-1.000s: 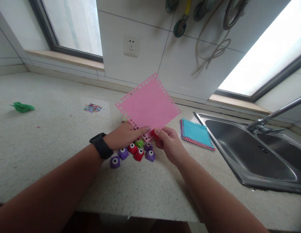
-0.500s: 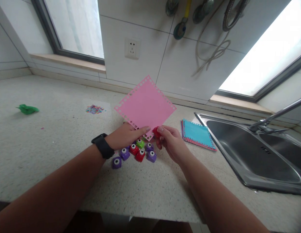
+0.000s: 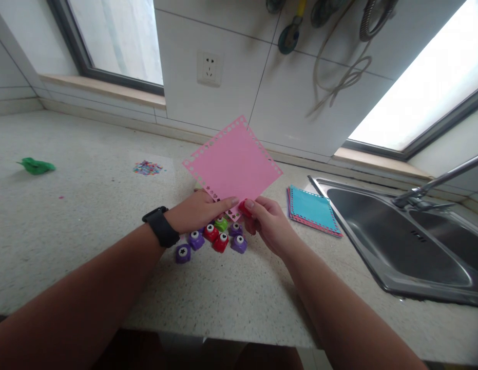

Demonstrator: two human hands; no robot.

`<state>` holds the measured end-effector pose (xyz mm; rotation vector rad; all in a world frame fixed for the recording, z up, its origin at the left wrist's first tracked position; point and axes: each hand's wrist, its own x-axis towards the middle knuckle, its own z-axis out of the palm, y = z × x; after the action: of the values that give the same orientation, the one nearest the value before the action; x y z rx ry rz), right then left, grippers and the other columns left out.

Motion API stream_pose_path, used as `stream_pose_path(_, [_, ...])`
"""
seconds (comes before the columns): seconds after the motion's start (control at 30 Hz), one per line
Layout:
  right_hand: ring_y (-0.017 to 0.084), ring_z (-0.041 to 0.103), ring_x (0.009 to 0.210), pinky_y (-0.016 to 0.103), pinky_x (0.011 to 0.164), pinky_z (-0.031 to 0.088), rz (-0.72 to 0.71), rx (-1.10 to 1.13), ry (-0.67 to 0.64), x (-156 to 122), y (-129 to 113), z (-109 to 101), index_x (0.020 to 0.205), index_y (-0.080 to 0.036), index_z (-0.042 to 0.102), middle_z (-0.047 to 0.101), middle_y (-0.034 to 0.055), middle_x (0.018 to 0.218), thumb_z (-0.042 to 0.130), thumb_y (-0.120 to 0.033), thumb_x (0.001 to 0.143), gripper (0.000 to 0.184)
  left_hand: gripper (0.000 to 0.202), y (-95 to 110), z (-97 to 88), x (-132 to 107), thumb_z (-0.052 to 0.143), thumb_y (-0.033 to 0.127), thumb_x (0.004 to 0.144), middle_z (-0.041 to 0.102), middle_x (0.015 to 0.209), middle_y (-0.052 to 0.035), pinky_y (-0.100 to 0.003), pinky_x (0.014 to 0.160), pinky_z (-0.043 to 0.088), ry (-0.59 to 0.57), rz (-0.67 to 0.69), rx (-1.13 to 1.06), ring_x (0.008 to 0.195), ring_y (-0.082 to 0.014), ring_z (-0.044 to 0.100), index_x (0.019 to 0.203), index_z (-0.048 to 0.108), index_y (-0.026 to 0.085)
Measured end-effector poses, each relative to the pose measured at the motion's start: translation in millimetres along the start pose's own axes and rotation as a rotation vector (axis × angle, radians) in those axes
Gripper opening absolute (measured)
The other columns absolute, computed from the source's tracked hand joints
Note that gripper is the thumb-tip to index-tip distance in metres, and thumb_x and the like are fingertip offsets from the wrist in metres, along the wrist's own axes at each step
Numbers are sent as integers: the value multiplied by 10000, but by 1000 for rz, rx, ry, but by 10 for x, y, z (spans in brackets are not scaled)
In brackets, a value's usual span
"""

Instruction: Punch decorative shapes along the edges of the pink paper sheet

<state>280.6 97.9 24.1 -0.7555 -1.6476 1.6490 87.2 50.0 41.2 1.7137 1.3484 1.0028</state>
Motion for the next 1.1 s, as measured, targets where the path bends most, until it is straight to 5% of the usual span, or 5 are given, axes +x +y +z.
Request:
stream_pose_path(0.37, [71, 327, 432, 258, 446, 224, 17, 170, -15, 12, 62, 71, 719, -190, 555, 407, -73, 496, 693, -444, 865, 324, 332, -3, 14, 18, 507, 486, 925, 747, 922, -46, -353, 940, 488, -17, 110, -41, 940, -213, 660, 964, 715, 230])
stream_pose_path(0.57, [70, 285, 440, 253, 447, 212, 6, 197, 7, 12, 50, 107, 714, -192, 543, 378, -79, 505, 701, -443, 848, 325, 408, -22, 8, 8, 513, 543, 896, 690, 670, -45, -347, 743, 524, -18, -1, 29, 767, -231, 648, 751, 693, 207])
stream_pose_path(0.8, [71, 263, 448, 258, 456, 192, -16, 197, 73, 18, 65, 133, 723, -187, 562, 365, -79, 516, 707, -440, 834, 311, 425, 16, 17, 1, 505, 550, 905, 661, 660, -19, -298, 639, 483, -11, -3, 13, 636, -175, 582, 702, 652, 207])
stream_pose_path(1.1, [90, 298, 506, 254, 478, 235, -80, 133, 85, -5, 47, 165, 858, -198, 656, 413, -51, 615, 710, -440, 835, 249, 408, -14, 13, -12, 499, 562, 912, 750, 792, -47, -338, 770, 516, 0, 4, 33, 812, -227, 670, 812, 722, 235])
